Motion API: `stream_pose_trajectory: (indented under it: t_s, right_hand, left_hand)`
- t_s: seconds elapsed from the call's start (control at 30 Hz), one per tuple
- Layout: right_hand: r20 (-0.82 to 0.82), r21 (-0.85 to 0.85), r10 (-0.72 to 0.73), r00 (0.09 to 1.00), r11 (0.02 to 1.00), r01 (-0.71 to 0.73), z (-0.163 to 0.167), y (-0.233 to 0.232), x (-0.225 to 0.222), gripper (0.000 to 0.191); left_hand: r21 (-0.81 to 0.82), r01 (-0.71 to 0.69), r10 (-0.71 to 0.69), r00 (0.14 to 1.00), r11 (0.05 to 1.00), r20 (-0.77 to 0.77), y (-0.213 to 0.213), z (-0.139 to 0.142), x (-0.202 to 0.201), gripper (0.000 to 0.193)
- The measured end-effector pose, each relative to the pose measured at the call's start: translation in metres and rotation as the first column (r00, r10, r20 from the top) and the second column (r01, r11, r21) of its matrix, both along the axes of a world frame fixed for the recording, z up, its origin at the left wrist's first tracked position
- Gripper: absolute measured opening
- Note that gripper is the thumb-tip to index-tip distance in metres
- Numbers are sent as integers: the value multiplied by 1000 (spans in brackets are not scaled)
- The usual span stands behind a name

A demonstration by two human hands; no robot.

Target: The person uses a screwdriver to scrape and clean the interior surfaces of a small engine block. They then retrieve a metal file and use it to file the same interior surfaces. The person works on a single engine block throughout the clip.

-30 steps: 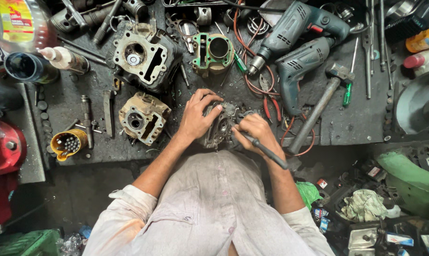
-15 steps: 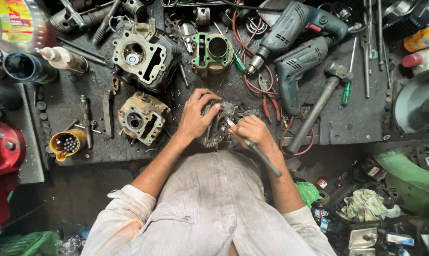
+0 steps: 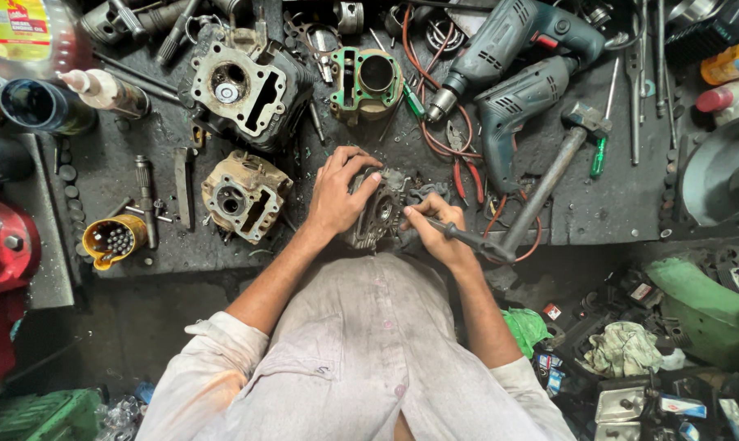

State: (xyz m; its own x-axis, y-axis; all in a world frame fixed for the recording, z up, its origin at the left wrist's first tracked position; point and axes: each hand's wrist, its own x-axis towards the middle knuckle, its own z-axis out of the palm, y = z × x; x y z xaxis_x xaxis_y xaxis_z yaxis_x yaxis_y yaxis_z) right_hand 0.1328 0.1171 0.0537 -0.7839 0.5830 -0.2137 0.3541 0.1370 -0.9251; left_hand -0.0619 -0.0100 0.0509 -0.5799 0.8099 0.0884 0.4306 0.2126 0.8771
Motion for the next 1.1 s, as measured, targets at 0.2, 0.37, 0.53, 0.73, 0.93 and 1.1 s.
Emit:
stream_pose_trajectory:
  t_s: [0.2, 0.37, 0.53, 0.73, 0.93, 1.1]
  right_hand:
    - [149, -40, -59, 987, 997, 66, 14, -4, -8, 19]
    - [248, -1, -93, 964, 995, 96, 28, -11, -18, 22]
    - [255, 290, -66, 965, 957, -11, 35, -10, -17, 19]
    - [106, -50, -136, 985, 989, 142, 30, -1, -9, 19]
    - [163, 91, -89, 983, 993, 75, 27, -13, -13, 19]
    - [176, -203, -3, 984, 978, 39, 32, -7, -20, 23]
  left_hand:
    - [-16, 1, -1, 1000, 1000, 17, 0, 0, 0, 25]
    - [-16, 1, -1, 1000, 1000, 22, -1, 0, 0, 25]
    - [-16, 5, -4, 1000, 1000, 25, -1, 0, 1, 25]
    - [-6, 5, -5, 1000, 1000, 24, -1, 1, 0, 24]
    - [2, 14, -14, 999, 1000, 37, 0, 0, -1, 24]
    - [14, 8, -9, 1000, 1000, 23, -1, 0, -1, 24]
